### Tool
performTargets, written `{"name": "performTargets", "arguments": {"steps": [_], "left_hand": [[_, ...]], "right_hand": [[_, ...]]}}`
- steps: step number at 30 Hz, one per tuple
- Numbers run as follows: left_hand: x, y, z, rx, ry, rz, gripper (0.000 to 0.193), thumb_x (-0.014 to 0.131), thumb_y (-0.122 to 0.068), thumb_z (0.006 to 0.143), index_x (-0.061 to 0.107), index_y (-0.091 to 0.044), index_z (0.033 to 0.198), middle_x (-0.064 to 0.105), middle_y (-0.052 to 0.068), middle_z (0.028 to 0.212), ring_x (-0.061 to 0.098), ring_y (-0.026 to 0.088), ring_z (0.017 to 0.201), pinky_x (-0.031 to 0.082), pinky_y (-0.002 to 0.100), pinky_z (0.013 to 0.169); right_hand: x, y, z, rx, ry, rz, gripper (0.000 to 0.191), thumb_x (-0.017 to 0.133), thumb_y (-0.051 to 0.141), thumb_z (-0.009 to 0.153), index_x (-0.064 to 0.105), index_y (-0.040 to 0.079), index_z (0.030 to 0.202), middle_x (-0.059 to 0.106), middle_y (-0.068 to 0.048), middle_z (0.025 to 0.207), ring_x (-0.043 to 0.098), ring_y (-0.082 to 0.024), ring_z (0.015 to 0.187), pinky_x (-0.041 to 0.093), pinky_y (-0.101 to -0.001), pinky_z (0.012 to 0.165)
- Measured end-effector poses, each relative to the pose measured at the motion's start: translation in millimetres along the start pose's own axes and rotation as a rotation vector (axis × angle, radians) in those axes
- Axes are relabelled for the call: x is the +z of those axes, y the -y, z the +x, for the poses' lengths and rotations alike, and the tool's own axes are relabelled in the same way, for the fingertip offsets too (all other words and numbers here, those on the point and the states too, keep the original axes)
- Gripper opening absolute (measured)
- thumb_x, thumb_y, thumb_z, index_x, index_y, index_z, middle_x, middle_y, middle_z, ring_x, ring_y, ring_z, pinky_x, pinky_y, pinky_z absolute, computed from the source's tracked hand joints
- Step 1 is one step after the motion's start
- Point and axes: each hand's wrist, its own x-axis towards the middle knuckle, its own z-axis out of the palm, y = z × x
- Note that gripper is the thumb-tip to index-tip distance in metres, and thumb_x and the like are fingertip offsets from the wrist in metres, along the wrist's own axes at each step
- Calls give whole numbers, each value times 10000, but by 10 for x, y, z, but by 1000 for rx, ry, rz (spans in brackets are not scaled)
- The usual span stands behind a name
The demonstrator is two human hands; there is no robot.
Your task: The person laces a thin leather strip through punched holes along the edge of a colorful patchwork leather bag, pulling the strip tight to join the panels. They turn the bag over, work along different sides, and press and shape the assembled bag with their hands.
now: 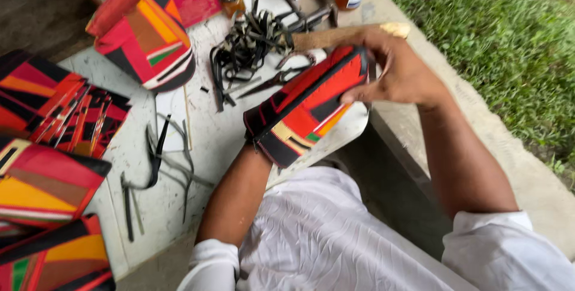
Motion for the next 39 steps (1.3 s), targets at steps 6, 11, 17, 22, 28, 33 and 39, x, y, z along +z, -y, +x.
{"name": "performTargets", "arguments": {"steps": [6,11,17,22,28,33,39], "left_hand": [[-824,-306,-281,-398,-97,1164,321,602,-166,1004,710,-3,1259,747,207,1210,721,247,1108,531,367,957],[-316,-1021,-765,262,-454,968,347,740,-186,957,664,-22,1252,737,95,1152,701,215,1039,561,356,948],[882,-1083,-661,670,-101,1203,739,909,-154,854,516,-58,1472,547,165,1421,577,314,1335,510,378,1119],[933,-1034,-747,616,-143,1063,645,864,-78,890,542,-38,1448,619,133,1398,651,286,1271,553,351,1086],[818,-758,-852,830,-248,1059,476,812,-3,788,625,-53,1223,692,120,1250,688,290,1201,507,449,1166],[731,-731,-706,887,-226,1105,444,833,-8,804,637,-77,1197,697,106,1251,696,279,1207,516,448,1180],[636,-642,-699,759,-171,1090,477,840,-13,766,652,-76,1201,698,87,1254,694,283,1205,484,467,1206]], "right_hand": [[54,-55,31,-204,-132,-307,472,948,144,732,699,35,1118,730,-73,1059,707,-198,1008,537,-333,971],[264,56,66,-184,-153,-580,488,932,121,674,691,44,1091,690,-131,1008,672,-326,979,539,-399,884],[553,295,-28,-436,-57,-772,564,899,136,613,649,42,1110,668,-144,1148,641,-406,1173,440,-527,1095],[565,569,-418,-284,-174,-725,611,783,-38,712,617,35,1296,617,-194,1314,609,-430,1236,512,-452,999],[223,481,-897,153,-91,-395,485,658,-8,899,583,72,1371,744,-44,1078,701,-172,937,578,-295,797],[66,360,-861,401,170,53,208,682,138,960,768,9,1099,749,-11,827,632,-61,750,536,-225,683],[83,688,-935,207,-113,-227,141,808,134,844,769,3,878,742,-25,748,622,-73,652,478,-251,573]]}}
